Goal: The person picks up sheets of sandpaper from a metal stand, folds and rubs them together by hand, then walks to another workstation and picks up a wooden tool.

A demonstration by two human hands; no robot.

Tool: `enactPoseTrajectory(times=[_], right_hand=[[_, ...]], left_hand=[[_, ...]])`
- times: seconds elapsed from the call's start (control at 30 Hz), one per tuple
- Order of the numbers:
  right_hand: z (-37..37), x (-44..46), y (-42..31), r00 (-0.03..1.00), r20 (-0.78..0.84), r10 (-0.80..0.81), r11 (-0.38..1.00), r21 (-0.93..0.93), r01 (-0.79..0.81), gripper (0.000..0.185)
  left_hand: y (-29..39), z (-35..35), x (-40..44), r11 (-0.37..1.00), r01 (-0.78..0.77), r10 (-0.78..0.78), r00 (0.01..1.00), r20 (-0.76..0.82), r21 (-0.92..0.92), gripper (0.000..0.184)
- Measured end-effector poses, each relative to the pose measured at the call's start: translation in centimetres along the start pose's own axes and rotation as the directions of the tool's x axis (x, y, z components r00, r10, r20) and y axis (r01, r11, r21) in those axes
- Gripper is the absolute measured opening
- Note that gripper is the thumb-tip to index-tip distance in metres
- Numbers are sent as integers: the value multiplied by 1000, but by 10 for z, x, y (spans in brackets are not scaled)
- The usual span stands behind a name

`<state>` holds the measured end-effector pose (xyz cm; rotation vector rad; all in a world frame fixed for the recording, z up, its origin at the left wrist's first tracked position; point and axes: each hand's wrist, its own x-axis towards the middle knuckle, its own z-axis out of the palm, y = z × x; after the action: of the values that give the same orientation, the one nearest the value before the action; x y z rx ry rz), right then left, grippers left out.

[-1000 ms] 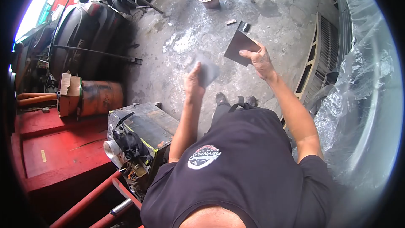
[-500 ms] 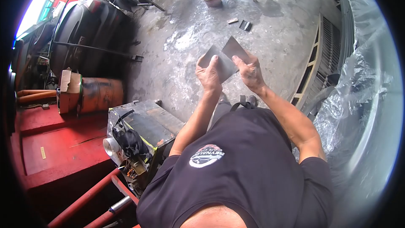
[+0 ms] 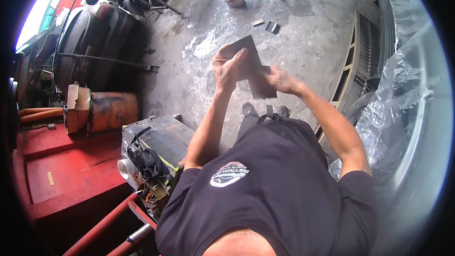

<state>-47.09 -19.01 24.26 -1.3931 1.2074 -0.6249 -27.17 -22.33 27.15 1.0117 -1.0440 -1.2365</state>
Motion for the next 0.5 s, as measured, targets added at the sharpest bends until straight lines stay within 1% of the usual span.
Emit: enactPoseTrajectory(times=[0.03,0.07,0.1,0.13,0.17,0.2,0.23,0.27,0.33,0.37,0.43,0.47,0.5], right_hand=[[-7,3,-6,991,-28,128,987,98,-124,59],[-15,9,-10,966,-43,253,950,199,-240,61],[-19,23,20,985,-87,152,972,194,-133,58],[-24,38,50,990,-129,49,983,181,-25,56],[-24,31,24,974,-227,-2,870,480,114,51],[-20,25,4,945,-328,-15,654,712,257,46],[-13,22,-4,937,-349,2,620,736,273,44],[-6,21,-3,939,-345,2,618,738,270,44],[11,17,-3,886,-456,-79,803,498,328,42],[23,10,-19,846,-519,-121,843,396,364,36],[32,1,-28,856,-501,-130,856,379,352,34],[35,-1,-34,859,-493,-139,865,362,348,32],[36,-3,-41,879,-446,-168,827,421,372,29]], left_hand=[[-5,1,0,998,2,-9,995,-96,-68,22],[2,5,-2,998,0,-5,996,-84,-69,22],[9,6,-8,973,57,-110,966,-234,-222,21],[13,7,-9,923,86,-231,904,-360,-375,19],[-7,-7,-7,893,123,-295,886,-356,-433,20],[-30,-20,-11,854,182,-362,880,-307,-487,26],[-41,-16,-17,843,179,-373,874,-312,-508,27],[-50,-7,-23,831,174,-382,869,-315,-528,28],[-66,7,-28,824,165,-381,869,-316,-542,30],[-62,17,-30,845,183,-397,844,-360,-503,31],[-53,28,-30,878,229,-426,775,-467,-420,30],[-41,31,-29,878,223,-425,771,-474,-424,30],[-28,31,-27,926,141,-309,818,-485,-350,27]])
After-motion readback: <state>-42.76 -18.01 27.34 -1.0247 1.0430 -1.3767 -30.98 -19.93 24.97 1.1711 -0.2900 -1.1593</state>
